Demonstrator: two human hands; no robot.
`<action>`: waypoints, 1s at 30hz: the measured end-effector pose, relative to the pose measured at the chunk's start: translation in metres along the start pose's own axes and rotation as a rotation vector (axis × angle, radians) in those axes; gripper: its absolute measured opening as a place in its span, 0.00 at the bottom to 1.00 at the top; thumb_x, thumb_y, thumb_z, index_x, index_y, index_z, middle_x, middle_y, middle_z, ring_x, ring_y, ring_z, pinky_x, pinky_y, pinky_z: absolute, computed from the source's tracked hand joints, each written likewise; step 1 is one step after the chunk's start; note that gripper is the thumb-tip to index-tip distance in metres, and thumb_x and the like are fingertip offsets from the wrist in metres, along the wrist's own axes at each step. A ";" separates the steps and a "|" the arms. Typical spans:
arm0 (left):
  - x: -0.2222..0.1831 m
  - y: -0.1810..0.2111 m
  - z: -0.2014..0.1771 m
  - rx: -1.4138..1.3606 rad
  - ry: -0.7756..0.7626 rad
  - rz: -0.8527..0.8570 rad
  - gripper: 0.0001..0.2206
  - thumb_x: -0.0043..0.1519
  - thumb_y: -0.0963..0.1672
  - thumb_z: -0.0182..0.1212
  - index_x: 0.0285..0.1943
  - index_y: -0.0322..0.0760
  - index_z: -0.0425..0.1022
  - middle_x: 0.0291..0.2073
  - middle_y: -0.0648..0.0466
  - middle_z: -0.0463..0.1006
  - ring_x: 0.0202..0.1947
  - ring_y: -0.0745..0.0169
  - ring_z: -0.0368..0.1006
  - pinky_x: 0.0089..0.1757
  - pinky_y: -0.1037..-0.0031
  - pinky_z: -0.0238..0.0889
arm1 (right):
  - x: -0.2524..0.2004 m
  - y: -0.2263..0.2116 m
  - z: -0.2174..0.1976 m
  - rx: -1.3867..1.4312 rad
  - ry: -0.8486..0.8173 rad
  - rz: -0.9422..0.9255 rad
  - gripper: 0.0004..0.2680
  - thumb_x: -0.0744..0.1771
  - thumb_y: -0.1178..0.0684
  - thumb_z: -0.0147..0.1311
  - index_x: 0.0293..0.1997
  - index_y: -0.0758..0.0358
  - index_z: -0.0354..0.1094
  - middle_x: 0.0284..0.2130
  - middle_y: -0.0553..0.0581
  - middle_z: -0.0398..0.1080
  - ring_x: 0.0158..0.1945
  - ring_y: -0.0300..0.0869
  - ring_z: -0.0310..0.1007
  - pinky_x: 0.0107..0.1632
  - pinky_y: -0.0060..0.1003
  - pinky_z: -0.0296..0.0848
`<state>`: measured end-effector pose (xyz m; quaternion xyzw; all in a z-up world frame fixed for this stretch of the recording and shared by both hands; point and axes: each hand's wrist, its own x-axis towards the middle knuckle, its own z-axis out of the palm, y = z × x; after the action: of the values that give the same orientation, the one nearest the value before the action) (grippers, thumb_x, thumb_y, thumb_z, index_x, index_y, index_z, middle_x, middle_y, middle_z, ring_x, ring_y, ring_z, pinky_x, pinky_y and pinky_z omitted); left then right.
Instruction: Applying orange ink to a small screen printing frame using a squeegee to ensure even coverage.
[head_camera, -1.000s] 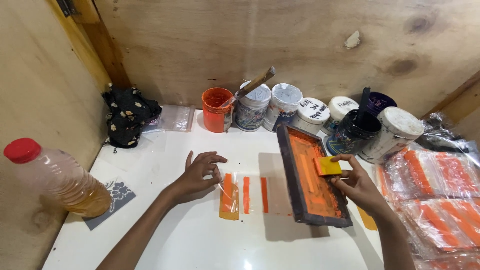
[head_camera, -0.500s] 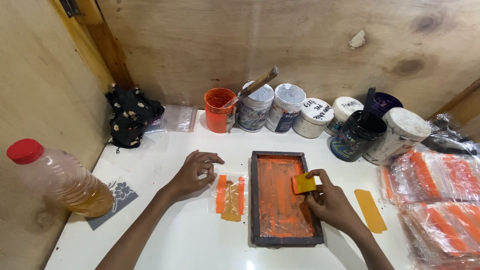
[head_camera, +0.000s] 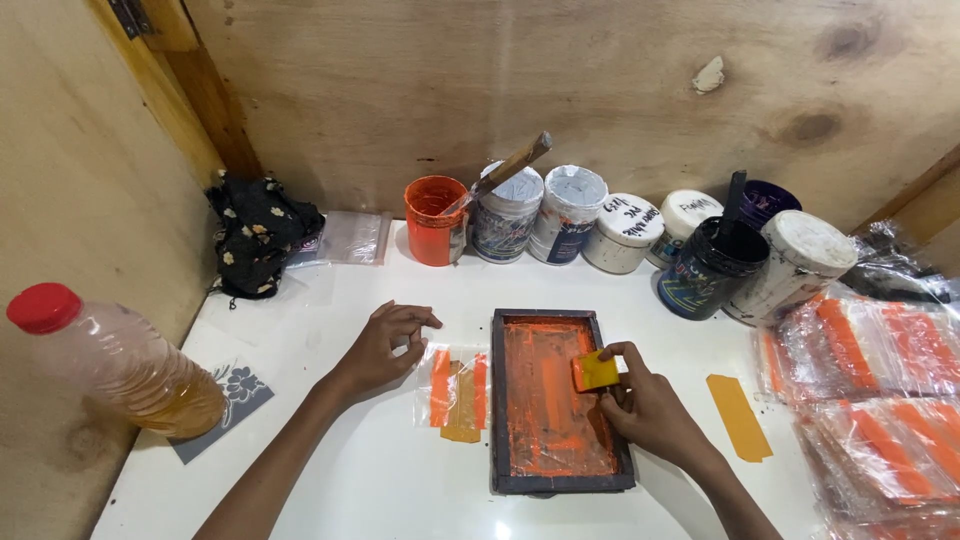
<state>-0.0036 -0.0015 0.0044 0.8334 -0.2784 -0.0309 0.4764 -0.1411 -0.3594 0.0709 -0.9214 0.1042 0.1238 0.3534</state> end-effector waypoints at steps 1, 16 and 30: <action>0.000 0.000 0.000 0.004 0.000 -0.002 0.09 0.61 0.41 0.56 0.26 0.44 0.66 0.52 0.64 0.83 0.62 0.69 0.72 0.70 0.59 0.36 | 0.000 -0.001 0.000 0.003 -0.006 0.012 0.16 0.67 0.56 0.53 0.60 0.46 0.55 0.27 0.54 0.74 0.25 0.41 0.56 0.32 0.34 0.57; 0.001 -0.002 0.001 0.031 -0.016 -0.028 0.12 0.59 0.41 0.61 0.22 0.44 0.66 0.53 0.63 0.83 0.62 0.68 0.72 0.70 0.58 0.37 | -0.002 -0.002 0.000 -0.006 -0.030 0.010 0.16 0.67 0.57 0.53 0.60 0.47 0.56 0.22 0.53 0.64 0.26 0.40 0.56 0.33 0.35 0.57; 0.002 0.001 -0.001 0.064 -0.050 -0.037 0.12 0.58 0.41 0.62 0.22 0.44 0.65 0.55 0.61 0.82 0.63 0.67 0.70 0.70 0.57 0.36 | 0.000 0.000 -0.002 -0.031 -0.050 0.020 0.15 0.68 0.56 0.53 0.59 0.47 0.54 0.23 0.55 0.69 0.25 0.41 0.55 0.32 0.35 0.56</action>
<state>-0.0021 -0.0018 0.0058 0.8522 -0.2758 -0.0513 0.4416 -0.1411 -0.3606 0.0730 -0.9222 0.1025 0.1522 0.3404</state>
